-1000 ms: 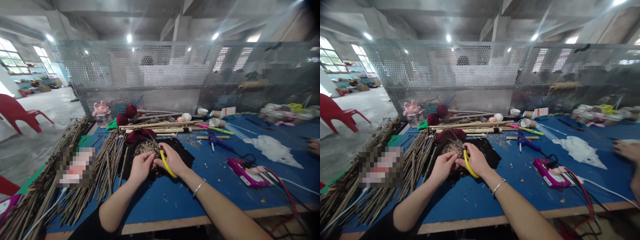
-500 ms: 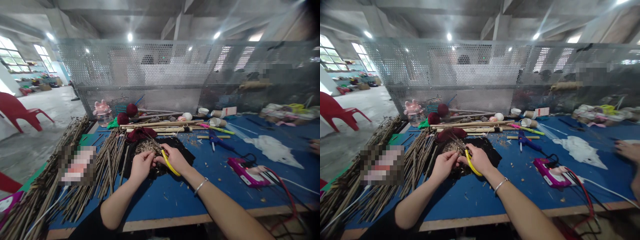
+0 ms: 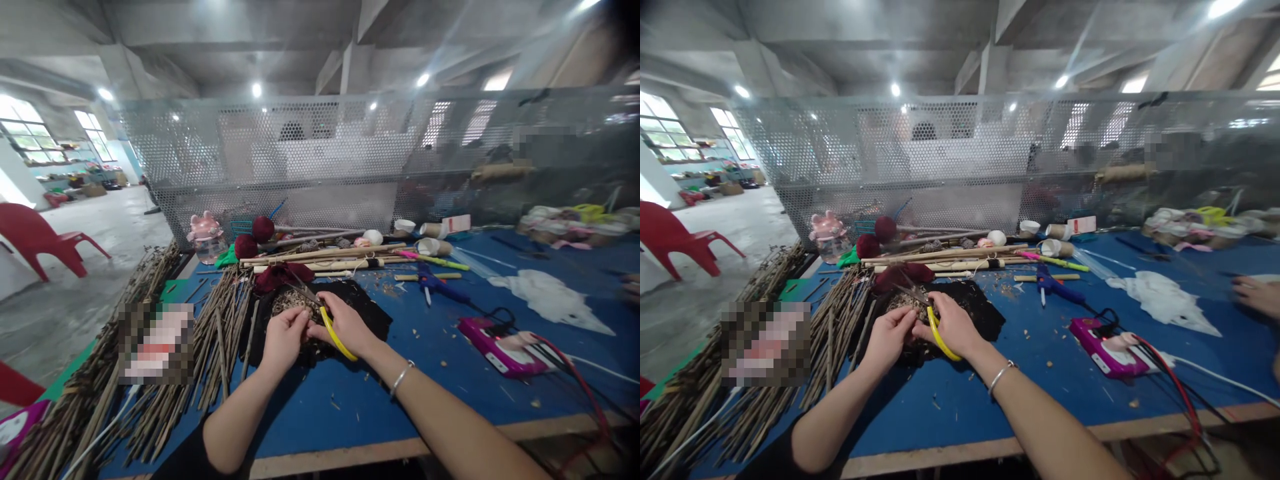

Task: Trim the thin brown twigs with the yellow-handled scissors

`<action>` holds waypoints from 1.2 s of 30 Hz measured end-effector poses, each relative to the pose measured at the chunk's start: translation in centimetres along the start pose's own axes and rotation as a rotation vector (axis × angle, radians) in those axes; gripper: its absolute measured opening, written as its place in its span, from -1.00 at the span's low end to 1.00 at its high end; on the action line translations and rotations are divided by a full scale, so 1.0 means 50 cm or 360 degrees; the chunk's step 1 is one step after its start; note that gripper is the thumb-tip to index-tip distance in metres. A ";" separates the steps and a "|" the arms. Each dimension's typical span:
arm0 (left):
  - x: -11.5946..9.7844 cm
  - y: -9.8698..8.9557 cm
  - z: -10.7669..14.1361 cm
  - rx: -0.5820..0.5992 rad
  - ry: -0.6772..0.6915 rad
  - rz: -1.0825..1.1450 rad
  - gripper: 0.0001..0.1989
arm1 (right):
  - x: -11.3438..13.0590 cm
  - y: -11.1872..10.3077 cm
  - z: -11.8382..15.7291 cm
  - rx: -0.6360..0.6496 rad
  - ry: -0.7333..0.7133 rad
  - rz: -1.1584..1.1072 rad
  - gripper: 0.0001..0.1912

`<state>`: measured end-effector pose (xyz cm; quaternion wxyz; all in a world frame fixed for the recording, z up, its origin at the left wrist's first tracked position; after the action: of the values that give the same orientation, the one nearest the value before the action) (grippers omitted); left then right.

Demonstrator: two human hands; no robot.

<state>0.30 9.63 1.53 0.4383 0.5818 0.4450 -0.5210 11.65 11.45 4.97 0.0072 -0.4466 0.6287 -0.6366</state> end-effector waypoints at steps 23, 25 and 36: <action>-0.002 -0.014 -0.004 -0.0082 0.0077 -0.0131 -0.68 | 0.006 -0.001 0.002 -0.0147 -0.0082 -0.0007 -0.56; -0.004 -0.017 -0.001 -0.0119 0.0049 -0.0100 -0.67 | 0.003 0.002 0.001 -0.0139 -0.0073 -0.0027 -0.57; 0.001 -0.019 -0.011 -0.0065 0.0145 0.0002 -0.68 | 0.019 0.008 0.001 -0.0146 -0.0158 0.0115 -0.43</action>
<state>-0.50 10.39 1.46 0.4297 0.5960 0.4748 -0.4844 10.89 10.77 5.16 0.0409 -0.4544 0.6718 -0.5835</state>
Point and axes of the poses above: each hand's wrist, its own z-axis away from the middle knuckle, its own y-axis out of the palm, x = y × z, the point moved 10 cm from there along -z, towards the middle knuckle, and after that the axes turned 14 degrees about x, right-handed, at the moved point
